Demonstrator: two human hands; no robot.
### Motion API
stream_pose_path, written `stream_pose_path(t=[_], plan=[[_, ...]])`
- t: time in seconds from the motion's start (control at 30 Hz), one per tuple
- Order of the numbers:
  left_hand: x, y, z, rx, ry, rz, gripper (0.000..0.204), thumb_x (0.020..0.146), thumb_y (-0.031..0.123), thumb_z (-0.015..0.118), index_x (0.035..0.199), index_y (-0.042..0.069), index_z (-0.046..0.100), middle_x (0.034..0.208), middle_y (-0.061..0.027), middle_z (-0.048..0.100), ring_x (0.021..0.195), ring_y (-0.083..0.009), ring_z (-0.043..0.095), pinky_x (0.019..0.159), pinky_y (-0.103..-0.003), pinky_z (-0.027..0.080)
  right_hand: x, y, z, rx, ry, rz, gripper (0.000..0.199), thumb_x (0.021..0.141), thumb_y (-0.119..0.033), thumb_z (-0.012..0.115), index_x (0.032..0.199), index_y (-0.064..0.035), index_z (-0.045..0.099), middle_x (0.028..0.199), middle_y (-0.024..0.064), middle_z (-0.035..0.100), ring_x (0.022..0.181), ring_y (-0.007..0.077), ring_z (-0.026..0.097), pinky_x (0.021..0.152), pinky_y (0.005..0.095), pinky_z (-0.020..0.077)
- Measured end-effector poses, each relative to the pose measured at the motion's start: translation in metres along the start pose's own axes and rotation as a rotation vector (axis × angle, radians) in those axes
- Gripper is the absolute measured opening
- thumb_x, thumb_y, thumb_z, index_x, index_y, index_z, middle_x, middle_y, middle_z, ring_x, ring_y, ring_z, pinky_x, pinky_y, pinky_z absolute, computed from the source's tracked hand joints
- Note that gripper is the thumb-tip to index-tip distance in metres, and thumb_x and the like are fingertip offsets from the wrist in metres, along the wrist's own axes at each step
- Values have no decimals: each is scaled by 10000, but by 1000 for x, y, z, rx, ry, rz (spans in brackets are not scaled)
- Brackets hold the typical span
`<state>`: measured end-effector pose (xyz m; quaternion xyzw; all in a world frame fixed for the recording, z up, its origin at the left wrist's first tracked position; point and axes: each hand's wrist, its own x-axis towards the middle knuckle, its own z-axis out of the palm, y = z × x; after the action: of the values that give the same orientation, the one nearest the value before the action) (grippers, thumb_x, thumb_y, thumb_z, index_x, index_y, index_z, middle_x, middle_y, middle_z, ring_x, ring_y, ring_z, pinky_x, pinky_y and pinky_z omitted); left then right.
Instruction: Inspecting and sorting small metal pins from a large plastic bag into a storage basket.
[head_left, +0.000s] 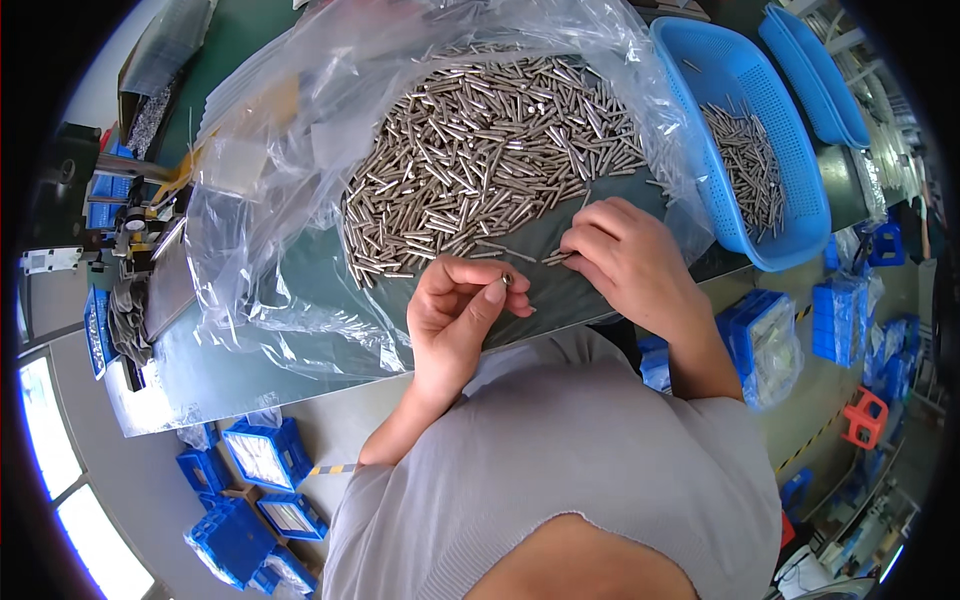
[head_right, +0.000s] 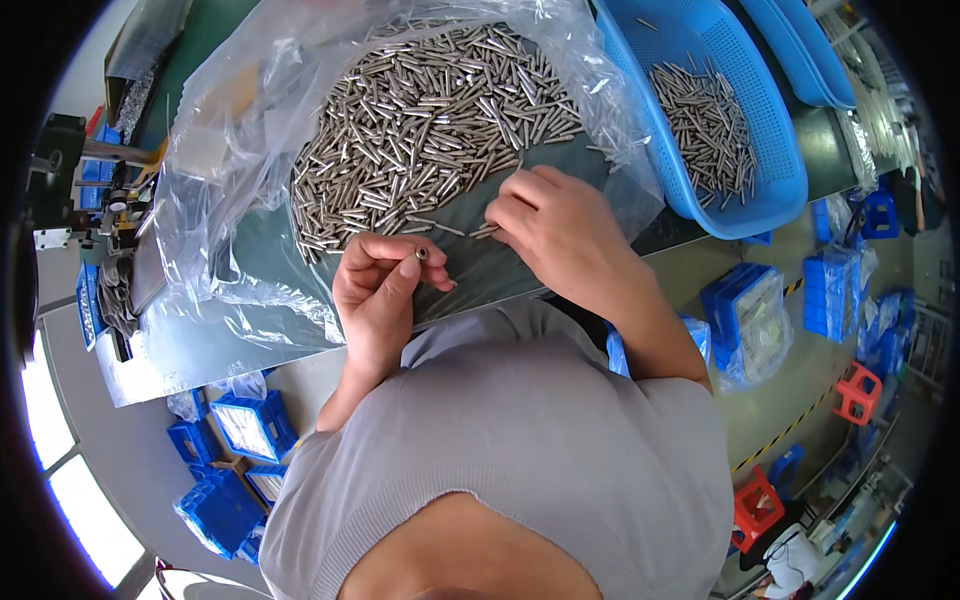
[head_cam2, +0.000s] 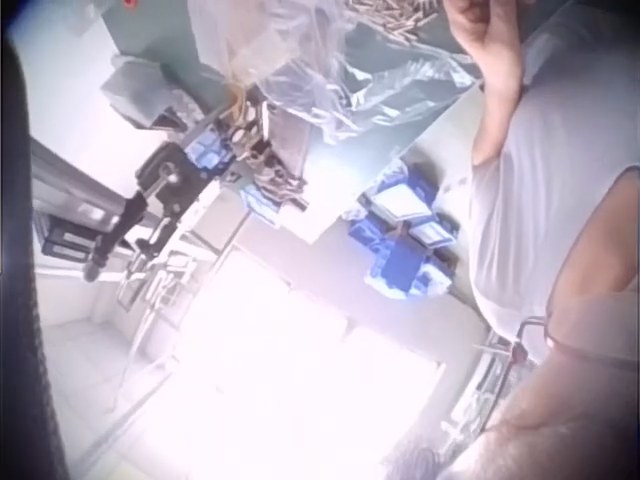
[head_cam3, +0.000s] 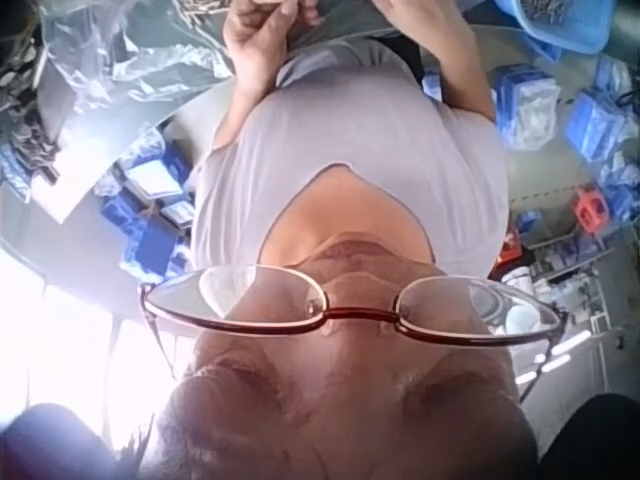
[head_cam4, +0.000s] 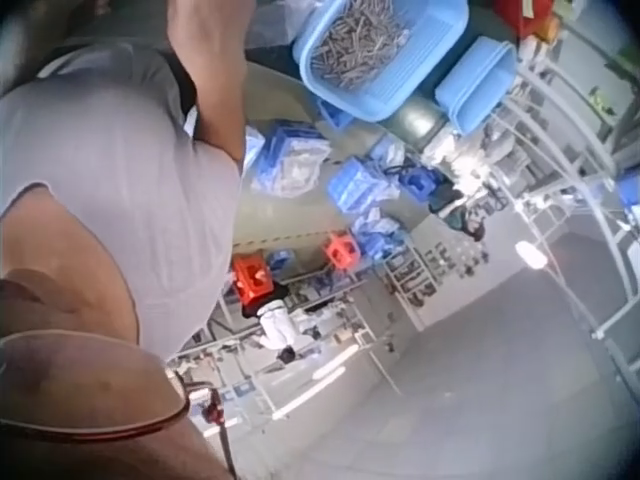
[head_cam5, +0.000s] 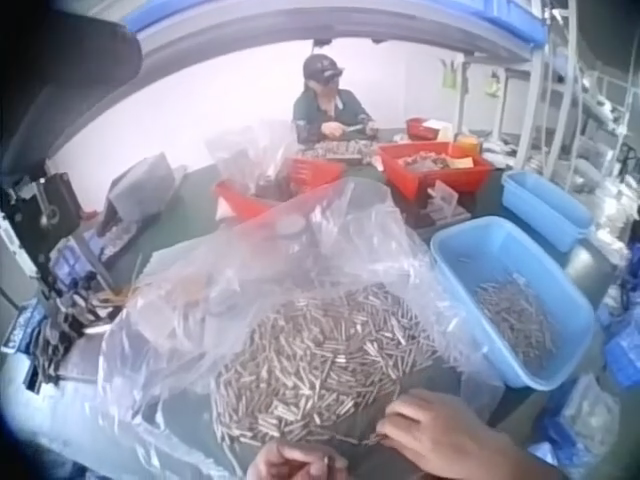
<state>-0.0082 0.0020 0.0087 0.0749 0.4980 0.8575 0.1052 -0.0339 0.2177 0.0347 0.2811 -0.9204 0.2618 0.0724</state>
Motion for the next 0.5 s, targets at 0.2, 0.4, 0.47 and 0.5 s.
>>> stream_pose_path(t=[0.2, 0.4, 0.47, 0.5], plan=[[0, -1, -1, 3, 0, 3, 69, 927, -31, 518, 994, -22, 502, 974, -173, 629, 790, -177, 635, 743, -315, 553, 0, -2, 4, 95, 119, -18, 156, 705, -54, 718, 808, -58, 601, 815, 46, 543, 762, 246, 565, 633, 363, 473], [0, -1, 0, -3, -10, -15, 69, 928, -32, 514, 996, -27, 501, 975, -173, 626, 799, -177, 635, 752, -324, 562, 4, -15, -5, 383, 253, 27, 159, 722, -30, 727, 824, -38, 606, 779, 66, 591, 685, 237, 586, 575, 325, 467], [-1, 0, 1, -3, -17, -16, 71, 928, -34, 515, 997, -29, 501, 975, -172, 626, 804, -178, 636, 756, -327, 563, 7, -18, -4, 436, 287, 19, 153, 728, -29, 727, 825, -35, 609, 772, 72, 599, 669, 234, 588, 565, 318, 463], [-1, 0, 2, 0, -3, -26, 76, 927, -36, 514, 1002, -30, 502, 976, -170, 626, 811, -178, 638, 758, -327, 563, 8, -19, -2, 457, 284, 14, 151, 726, -27, 728, 820, -36, 610, 771, 72, 599, 672, 231, 587, 567, 318, 463]])
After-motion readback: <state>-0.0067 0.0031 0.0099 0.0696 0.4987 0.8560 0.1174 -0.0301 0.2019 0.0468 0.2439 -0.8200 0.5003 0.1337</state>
